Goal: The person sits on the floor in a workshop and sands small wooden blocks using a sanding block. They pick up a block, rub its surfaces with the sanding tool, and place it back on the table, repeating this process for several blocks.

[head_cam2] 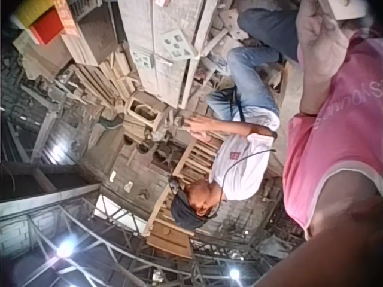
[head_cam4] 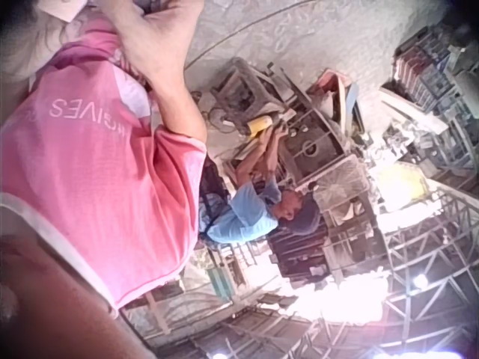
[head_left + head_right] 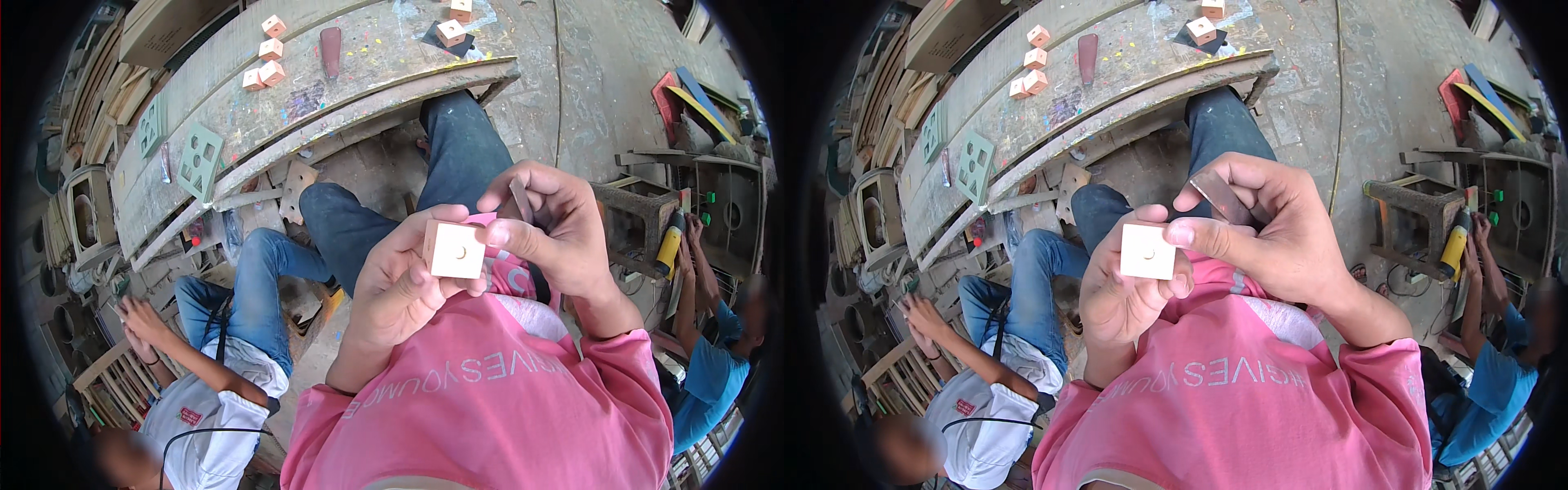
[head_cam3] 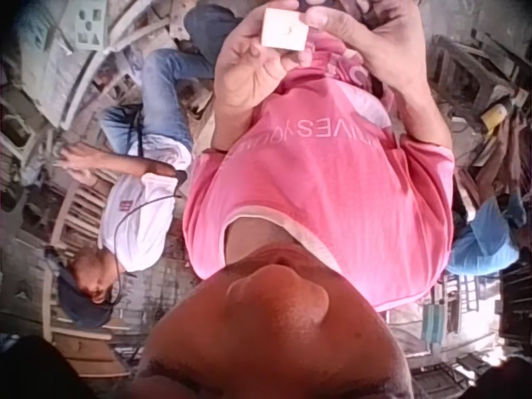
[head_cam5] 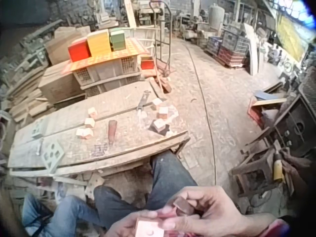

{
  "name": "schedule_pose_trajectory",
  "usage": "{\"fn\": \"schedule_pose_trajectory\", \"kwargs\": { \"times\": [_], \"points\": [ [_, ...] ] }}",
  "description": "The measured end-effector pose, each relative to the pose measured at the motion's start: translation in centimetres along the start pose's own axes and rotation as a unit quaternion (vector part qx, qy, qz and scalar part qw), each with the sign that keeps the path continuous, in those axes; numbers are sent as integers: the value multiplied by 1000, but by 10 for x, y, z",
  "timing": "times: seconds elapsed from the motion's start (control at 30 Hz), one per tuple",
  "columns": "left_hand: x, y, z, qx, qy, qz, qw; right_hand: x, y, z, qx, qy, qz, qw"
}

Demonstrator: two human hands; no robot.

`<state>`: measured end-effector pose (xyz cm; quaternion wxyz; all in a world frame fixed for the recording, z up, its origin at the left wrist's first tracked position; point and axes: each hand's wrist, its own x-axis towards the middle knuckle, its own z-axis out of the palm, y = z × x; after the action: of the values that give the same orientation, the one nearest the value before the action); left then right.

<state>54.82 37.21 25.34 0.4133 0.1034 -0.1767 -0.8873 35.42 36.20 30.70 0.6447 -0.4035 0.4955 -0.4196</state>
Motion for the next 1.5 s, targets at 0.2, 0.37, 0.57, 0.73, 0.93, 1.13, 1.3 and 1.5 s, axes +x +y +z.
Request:
{"fn": "schedule_pose_trajectory", "kwargs": {
  "times": [0.2, 0.37, 0.57, 0.73, 0.93, 1.13, 1.3, 1.5],
  "points": [
    [0, 0, 0, 10, 5, -10, 1000, -3, -5, 2, -34, -5, -35, 999],
    [-1, -1, 6, 13, 22, 20, 999, 0, -8, 7, -46, 39, -62, 996],
    [-4, -1, 0, 33, 10, 32, 999, -3, -10, 0, -93, 35, -94, 991],
    [-4, -5, 6, 92, 62, 48, 993, 1, -11, 5, -122, 6, -94, 988],
    [-1, 2, 3, 67, 63, 66, 994, 15, -11, 3, -55, 55, -113, 991],
    [-19, 27, 0, 199, 177, 255, 929, 49, -1, 11, -28, 20, -1, 999],
    [-48, 54, 14, 219, 195, 320, 901, 96, 11, 19, -295, -55, -104, 948],
    [-84, 41, 26, 268, 212, 365, 866, 205, 27, 16, -442, -69, -247, 859]
  ]
}}
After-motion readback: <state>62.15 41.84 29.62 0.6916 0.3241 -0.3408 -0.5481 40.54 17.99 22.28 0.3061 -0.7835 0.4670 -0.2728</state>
